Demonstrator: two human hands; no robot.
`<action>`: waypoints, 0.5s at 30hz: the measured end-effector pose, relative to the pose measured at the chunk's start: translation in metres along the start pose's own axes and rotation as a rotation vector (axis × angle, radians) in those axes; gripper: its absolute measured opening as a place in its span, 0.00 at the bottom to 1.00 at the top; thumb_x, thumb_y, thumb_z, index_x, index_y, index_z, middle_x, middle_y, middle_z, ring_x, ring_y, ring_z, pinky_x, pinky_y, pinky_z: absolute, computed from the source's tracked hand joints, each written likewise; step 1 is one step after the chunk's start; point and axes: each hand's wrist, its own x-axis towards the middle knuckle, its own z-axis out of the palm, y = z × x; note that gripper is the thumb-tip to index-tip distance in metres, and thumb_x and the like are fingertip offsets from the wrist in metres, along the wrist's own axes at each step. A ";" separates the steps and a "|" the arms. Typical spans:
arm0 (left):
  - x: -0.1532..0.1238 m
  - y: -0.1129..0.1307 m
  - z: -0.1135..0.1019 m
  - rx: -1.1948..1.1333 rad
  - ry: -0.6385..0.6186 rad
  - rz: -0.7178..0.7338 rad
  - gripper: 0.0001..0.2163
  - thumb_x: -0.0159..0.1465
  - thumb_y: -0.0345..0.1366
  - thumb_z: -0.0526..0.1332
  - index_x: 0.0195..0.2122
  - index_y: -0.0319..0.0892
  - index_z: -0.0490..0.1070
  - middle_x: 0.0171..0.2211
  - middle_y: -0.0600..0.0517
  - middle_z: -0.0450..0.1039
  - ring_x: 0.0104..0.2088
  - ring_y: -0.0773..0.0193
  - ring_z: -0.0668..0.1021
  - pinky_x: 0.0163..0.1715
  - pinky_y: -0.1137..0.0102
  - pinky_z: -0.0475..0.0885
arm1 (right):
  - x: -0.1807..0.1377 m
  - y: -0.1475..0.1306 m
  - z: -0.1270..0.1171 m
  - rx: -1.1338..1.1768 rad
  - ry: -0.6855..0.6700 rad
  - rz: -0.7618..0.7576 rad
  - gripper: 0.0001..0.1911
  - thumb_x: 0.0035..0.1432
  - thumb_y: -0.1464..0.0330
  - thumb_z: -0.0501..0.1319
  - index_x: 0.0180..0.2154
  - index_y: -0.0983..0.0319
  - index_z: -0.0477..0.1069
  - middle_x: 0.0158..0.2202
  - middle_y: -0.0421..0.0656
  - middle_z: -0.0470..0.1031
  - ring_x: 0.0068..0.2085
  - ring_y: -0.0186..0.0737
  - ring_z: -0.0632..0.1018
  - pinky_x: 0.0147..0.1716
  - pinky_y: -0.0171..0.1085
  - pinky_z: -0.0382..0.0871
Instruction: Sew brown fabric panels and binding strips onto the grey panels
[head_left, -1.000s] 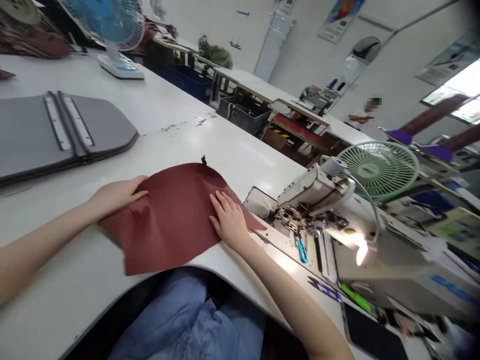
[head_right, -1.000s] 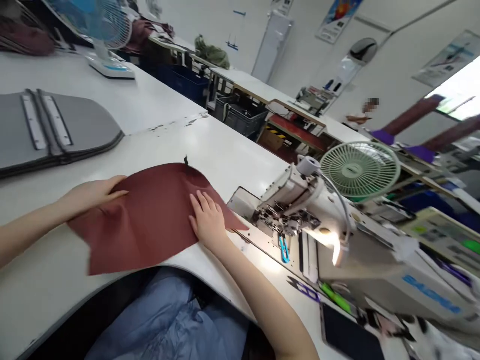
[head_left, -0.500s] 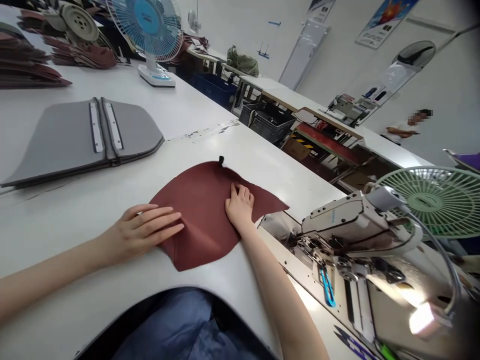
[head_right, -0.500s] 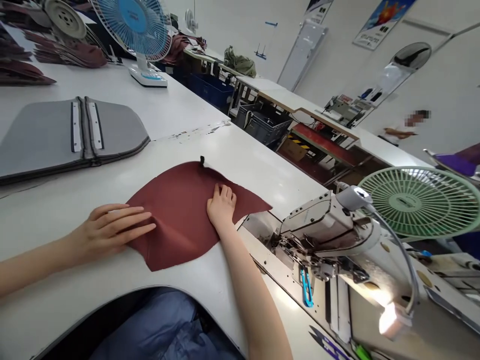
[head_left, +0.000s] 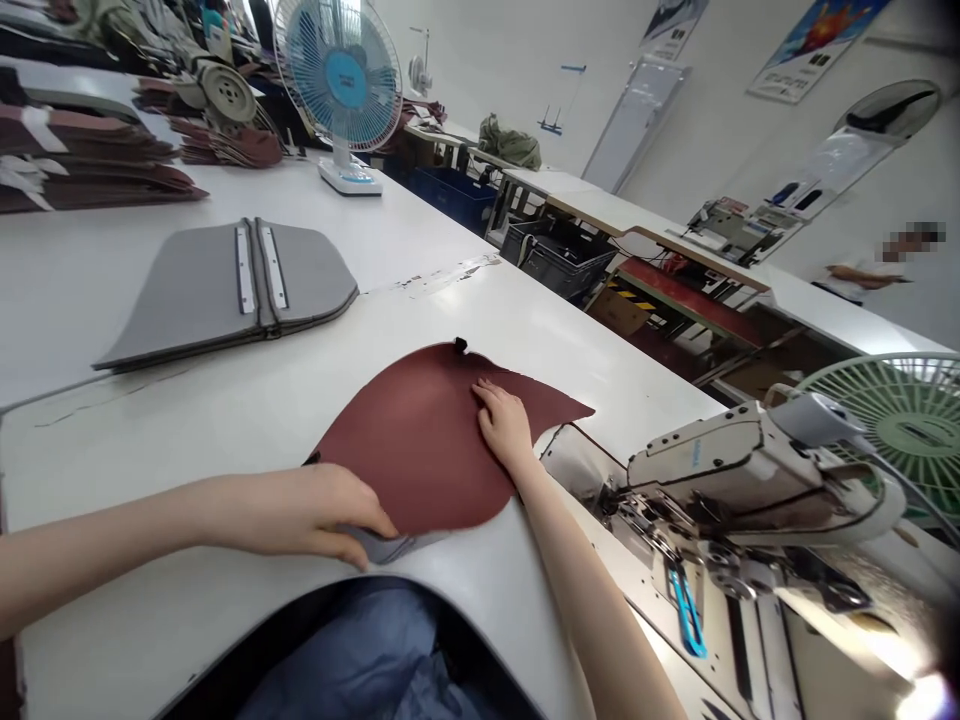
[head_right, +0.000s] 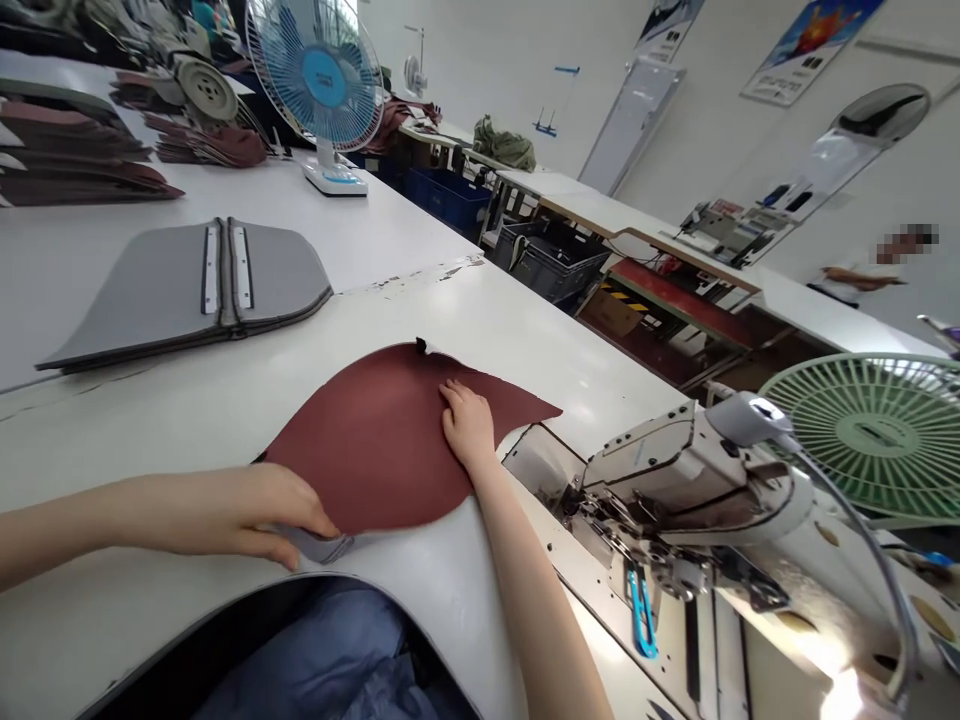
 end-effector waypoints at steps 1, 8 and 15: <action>-0.001 -0.003 -0.016 -0.028 0.045 -0.010 0.13 0.68 0.46 0.59 0.49 0.50 0.78 0.45 0.53 0.80 0.44 0.63 0.80 0.45 0.75 0.73 | -0.007 0.001 -0.005 0.019 0.027 -0.008 0.25 0.63 0.75 0.47 0.58 0.62 0.71 0.62 0.45 0.71 0.62 0.38 0.70 0.61 0.41 0.61; -0.006 -0.116 -0.117 0.595 0.640 -0.544 0.29 0.67 0.54 0.50 0.52 0.31 0.73 0.59 0.43 0.70 0.63 0.44 0.66 0.64 0.50 0.57 | -0.067 0.024 -0.026 0.070 0.297 0.107 0.35 0.57 0.82 0.45 0.61 0.56 0.68 0.64 0.43 0.68 0.66 0.43 0.65 0.63 0.51 0.61; -0.004 -0.158 -0.139 0.486 0.592 -0.853 0.32 0.65 0.55 0.47 0.47 0.26 0.74 0.53 0.45 0.74 0.61 0.44 0.67 0.61 0.56 0.61 | -0.064 0.052 -0.022 0.025 -0.117 0.288 0.33 0.66 0.77 0.42 0.69 0.55 0.55 0.70 0.47 0.55 0.70 0.45 0.59 0.64 0.54 0.57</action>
